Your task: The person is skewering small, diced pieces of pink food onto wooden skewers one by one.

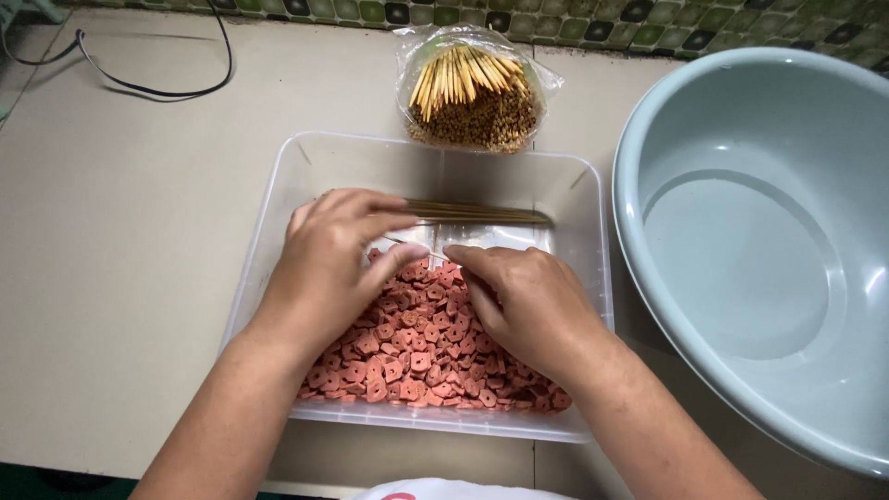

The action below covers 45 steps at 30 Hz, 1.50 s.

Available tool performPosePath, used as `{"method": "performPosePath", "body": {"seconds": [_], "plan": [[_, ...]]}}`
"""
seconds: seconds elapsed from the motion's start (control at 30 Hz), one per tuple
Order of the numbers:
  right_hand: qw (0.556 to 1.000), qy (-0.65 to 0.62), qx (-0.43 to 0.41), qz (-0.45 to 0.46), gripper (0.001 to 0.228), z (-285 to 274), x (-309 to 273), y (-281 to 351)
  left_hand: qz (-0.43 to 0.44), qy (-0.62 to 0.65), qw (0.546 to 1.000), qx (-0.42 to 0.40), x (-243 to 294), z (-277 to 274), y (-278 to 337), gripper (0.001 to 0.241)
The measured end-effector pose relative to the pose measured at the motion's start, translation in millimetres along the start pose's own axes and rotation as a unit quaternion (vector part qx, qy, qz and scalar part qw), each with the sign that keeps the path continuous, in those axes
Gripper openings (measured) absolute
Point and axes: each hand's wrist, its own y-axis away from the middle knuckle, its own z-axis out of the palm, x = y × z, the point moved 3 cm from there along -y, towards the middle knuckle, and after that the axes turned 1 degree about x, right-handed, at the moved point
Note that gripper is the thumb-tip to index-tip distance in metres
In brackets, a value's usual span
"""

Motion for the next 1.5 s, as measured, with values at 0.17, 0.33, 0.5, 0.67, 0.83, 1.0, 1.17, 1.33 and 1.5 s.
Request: {"method": "performPosePath", "body": {"seconds": [0.17,0.33,0.5,0.67,0.83,1.0,1.17,1.33,1.5], "plan": [[1.000,0.006,-0.010,0.002,0.034,5.5,1.7,1.0,0.062,-0.083,0.992,-0.071,6.9,12.9,-4.0,0.013],[0.997,0.016,0.060,-0.040,0.039,3.0,9.9,5.2,0.060,-0.149,0.981,-0.107,-8.0,8.5,-24.4,0.020],[0.988,0.021,0.144,-0.052,0.038,4.2,16.9,6.4,-0.016,-0.150,0.971,-0.185,-29.1,11.4,-40.1,0.014],[0.987,-0.002,0.149,-0.063,0.038,6.8,19.9,4.8,0.031,-0.231,0.959,-0.159,-49.2,23.8,-52.8,0.014],[0.989,-0.019,0.139,-0.055,0.037,6.2,17.8,5.3,0.108,-0.362,0.921,-0.092,-60.3,43.2,-60.8,0.009],[0.990,-0.037,0.126,-0.058,0.034,7.0,18.2,3.5,0.231,-0.416,0.878,0.050,-62.2,61.4,-62.8,0.019],[0.988,-0.025,0.131,-0.075,0.032,10.6,20.0,4.3,0.238,-0.391,0.886,0.072,-51.9,61.5,-62.2,0.019],[0.983,-0.016,0.148,-0.105,0.029,12.4,20.3,4.0,0.301,-0.294,0.893,0.156,3.2,31.1,-58.8,0.022],[0.982,-0.037,0.157,-0.099,0.031,13.2,18.2,5.8,0.348,-0.208,0.871,0.279,41.2,-4.5,-66.0,0.027]]}}
